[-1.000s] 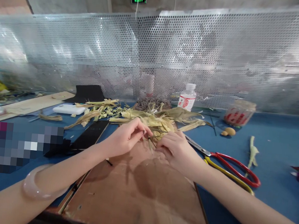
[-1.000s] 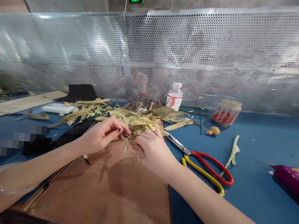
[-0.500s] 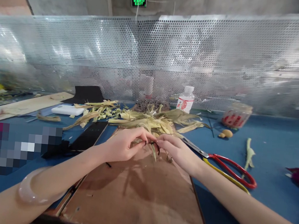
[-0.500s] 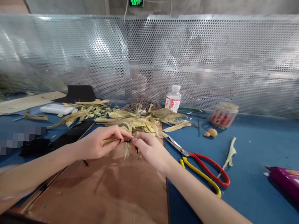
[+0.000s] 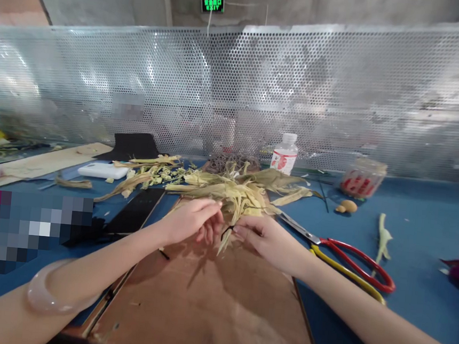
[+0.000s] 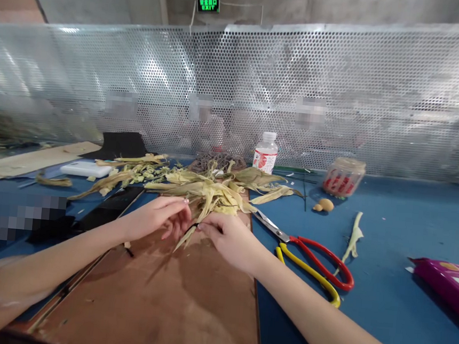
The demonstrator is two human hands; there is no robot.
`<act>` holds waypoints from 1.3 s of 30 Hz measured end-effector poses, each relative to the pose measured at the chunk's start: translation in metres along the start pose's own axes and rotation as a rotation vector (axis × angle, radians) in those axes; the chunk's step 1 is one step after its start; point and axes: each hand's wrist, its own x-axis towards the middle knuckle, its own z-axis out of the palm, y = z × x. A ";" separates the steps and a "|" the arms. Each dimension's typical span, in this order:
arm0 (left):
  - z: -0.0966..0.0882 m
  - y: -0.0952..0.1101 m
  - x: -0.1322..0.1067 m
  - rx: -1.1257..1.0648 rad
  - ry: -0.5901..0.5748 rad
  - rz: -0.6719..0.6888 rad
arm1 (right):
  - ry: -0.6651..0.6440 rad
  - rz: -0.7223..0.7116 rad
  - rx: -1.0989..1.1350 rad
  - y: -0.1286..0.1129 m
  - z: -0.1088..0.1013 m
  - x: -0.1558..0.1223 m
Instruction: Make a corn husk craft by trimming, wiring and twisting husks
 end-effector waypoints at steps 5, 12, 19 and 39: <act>0.003 -0.002 -0.002 0.033 -0.162 -0.078 | -0.008 -0.055 -0.080 0.000 0.002 -0.002; 0.003 0.002 -0.006 0.223 -0.259 -0.005 | -0.014 -0.095 -0.174 -0.001 0.002 -0.003; 0.000 0.002 -0.005 0.187 -0.294 0.039 | 0.011 -0.238 -0.306 0.005 -0.001 -0.005; -0.007 0.006 -0.008 0.565 -0.224 0.373 | 0.040 -0.440 -0.464 0.004 -0.007 -0.008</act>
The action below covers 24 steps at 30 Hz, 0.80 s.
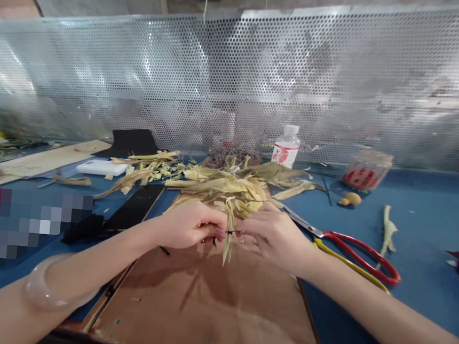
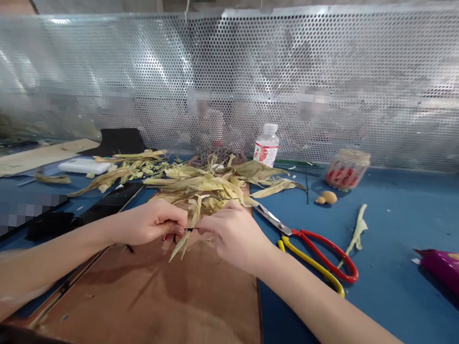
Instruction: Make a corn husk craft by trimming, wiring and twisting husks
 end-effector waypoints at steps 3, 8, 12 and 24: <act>-0.001 0.001 0.000 0.064 0.001 0.044 | 0.001 -0.018 -0.059 0.003 0.002 -0.002; -0.002 0.001 0.001 0.101 -0.015 0.057 | -0.057 -0.033 -0.178 0.009 0.003 -0.004; -0.003 -0.001 0.001 0.138 0.007 -0.004 | -0.107 -0.019 -0.229 0.011 0.000 -0.003; -0.001 0.006 -0.001 0.193 0.067 -0.014 | -0.177 -0.039 -0.188 0.000 -0.001 0.001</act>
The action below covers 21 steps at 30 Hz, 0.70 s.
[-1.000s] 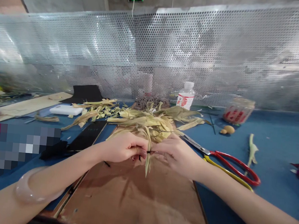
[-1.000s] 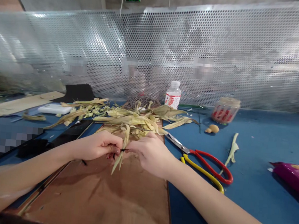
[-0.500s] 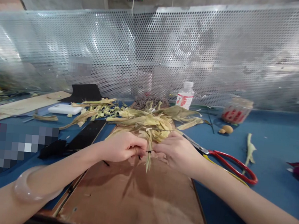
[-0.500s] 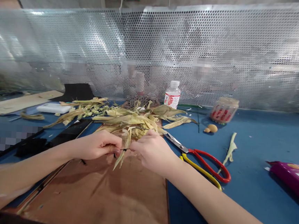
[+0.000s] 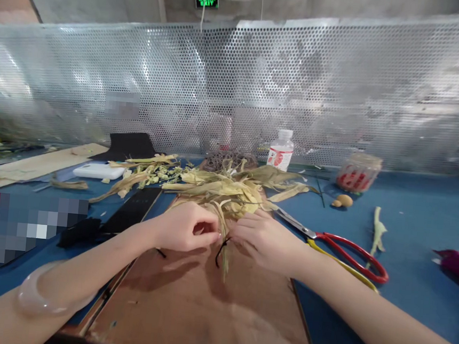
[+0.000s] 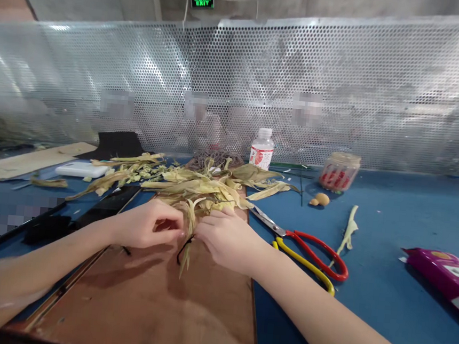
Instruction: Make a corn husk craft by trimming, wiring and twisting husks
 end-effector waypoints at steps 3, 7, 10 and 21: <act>0.005 0.005 0.002 -0.069 0.161 -0.082 | 0.022 0.014 0.025 0.000 0.001 0.001; 0.013 0.012 0.006 -0.145 0.189 -0.087 | 0.020 0.036 0.073 0.000 0.001 0.001; 0.015 0.013 0.008 -0.169 0.144 -0.106 | 0.015 0.059 0.118 -0.001 0.002 0.001; 0.016 0.009 0.008 -0.276 -0.024 -0.128 | 0.006 0.200 0.367 0.004 0.006 -0.002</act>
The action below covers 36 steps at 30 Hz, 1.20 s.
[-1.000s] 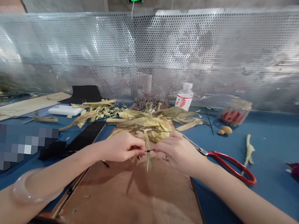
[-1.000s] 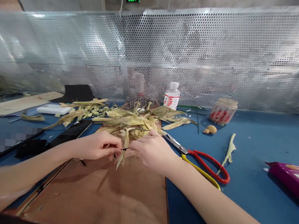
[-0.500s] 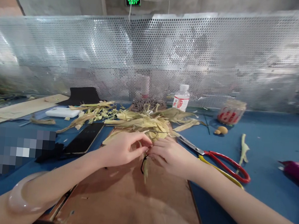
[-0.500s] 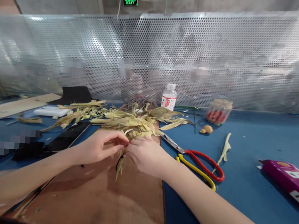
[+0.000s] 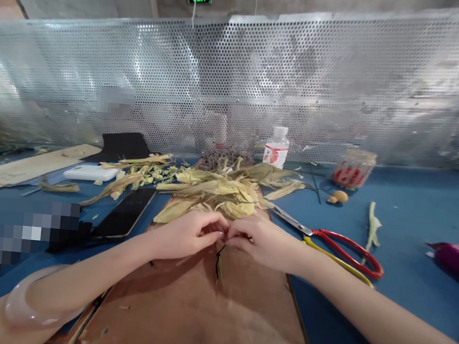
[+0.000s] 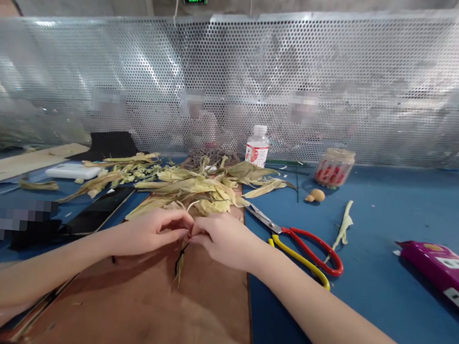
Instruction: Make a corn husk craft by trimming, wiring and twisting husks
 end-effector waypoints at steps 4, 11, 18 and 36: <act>-0.002 -0.001 0.000 0.053 -0.005 0.046 | -0.010 -0.003 0.000 -0.001 0.000 0.000; -0.001 -0.001 0.001 0.048 -0.066 0.012 | -0.024 -0.018 -0.061 -0.003 0.000 0.001; 0.001 -0.003 0.003 0.019 -0.059 0.008 | -0.010 0.031 0.072 -0.001 0.003 0.002; -0.004 -0.003 0.004 -0.010 -0.103 0.020 | 0.054 -0.068 0.067 -0.002 0.003 0.003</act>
